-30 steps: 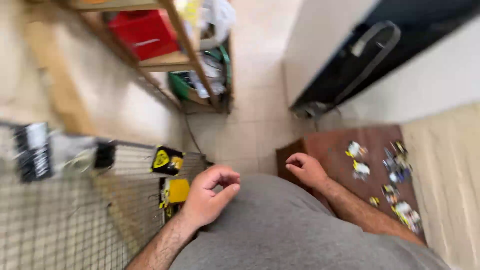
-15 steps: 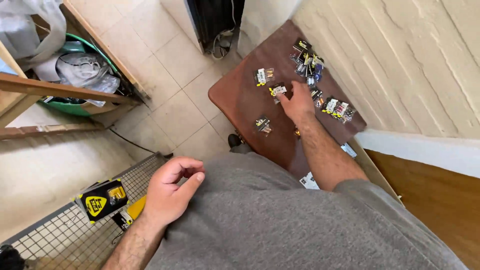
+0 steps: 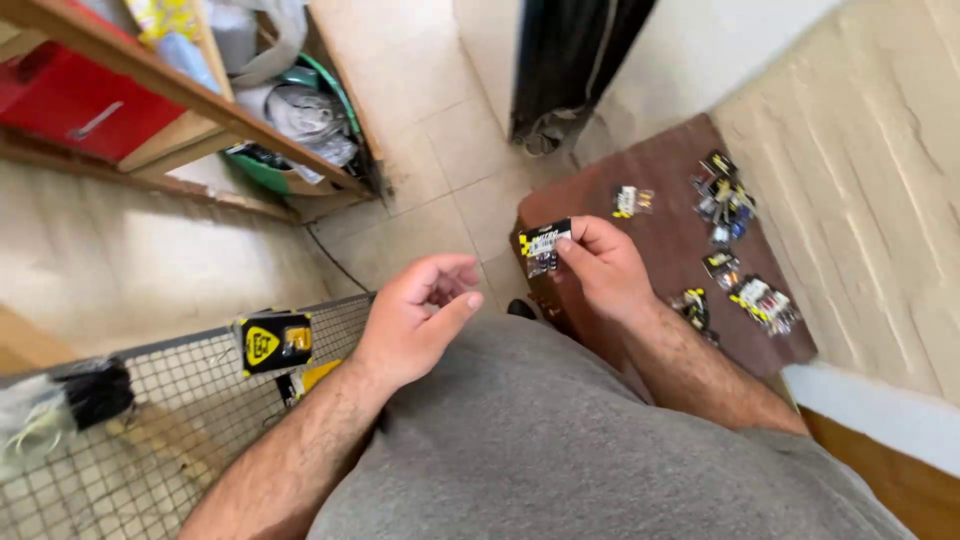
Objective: The person picks up small packaged items from a brown table and hangs them on a metal wire display rack. They repeat this process for multiple items, moving back and forth between the table and the rack.
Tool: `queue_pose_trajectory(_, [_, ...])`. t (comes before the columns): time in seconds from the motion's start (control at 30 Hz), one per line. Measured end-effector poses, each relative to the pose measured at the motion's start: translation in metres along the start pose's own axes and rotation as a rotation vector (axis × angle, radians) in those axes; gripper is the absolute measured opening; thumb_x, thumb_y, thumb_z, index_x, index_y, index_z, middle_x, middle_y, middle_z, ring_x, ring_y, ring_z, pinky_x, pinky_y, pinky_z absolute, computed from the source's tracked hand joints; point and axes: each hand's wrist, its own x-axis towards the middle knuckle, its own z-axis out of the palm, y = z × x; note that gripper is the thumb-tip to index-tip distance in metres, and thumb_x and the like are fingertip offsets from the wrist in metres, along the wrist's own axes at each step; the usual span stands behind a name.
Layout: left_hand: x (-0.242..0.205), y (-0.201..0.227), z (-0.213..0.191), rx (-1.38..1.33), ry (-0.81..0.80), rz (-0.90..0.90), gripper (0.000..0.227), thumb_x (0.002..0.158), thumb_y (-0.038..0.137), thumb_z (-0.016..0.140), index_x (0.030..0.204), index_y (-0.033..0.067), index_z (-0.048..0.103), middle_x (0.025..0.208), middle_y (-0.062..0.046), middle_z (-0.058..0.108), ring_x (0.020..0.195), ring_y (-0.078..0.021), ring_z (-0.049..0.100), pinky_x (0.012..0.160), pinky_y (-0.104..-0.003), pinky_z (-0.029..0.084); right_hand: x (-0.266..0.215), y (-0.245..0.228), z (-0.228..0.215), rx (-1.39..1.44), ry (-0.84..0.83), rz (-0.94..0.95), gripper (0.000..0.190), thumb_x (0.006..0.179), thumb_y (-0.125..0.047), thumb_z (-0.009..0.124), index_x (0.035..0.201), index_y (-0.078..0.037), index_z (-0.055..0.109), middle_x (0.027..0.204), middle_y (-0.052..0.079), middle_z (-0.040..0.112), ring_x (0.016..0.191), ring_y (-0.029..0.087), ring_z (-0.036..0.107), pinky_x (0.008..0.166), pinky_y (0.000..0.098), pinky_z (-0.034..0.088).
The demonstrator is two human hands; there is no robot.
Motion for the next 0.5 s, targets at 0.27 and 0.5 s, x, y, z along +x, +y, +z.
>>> queue_pose_trajectory(0.27, [-0.042,0.041,-0.071,0.016,0.407,0.164,0.006,0.095,0.007,0.070,0.093,0.0034,0.074,0.066,-0.006,0.066,0.059,-0.0109,0.058,0.056,-0.026,0.053,0.031,-0.067,0.159,0.067,-0.689,-0.320,0.016,0.096,0.004,0.060,0.080,0.006,0.064,0.078,0.018,0.061,0.061,0.022,0.061,0.057,0.0341,0.057])
queue_pose_trajectory(0.5, [-0.137,0.060,-0.146,0.142,0.953,0.220,0.008,0.092,0.014,0.075,0.087,0.0074,0.074,0.057,-0.004,0.064,0.055,-0.0103,0.056,0.055,-0.025,0.051,0.040,-0.075,0.304,-0.057,-1.061,-0.378,0.012,0.097,0.002,0.063,0.087,0.005,0.070,0.074,0.014,0.061,0.065,0.018,0.057,0.065,0.0309,0.054])
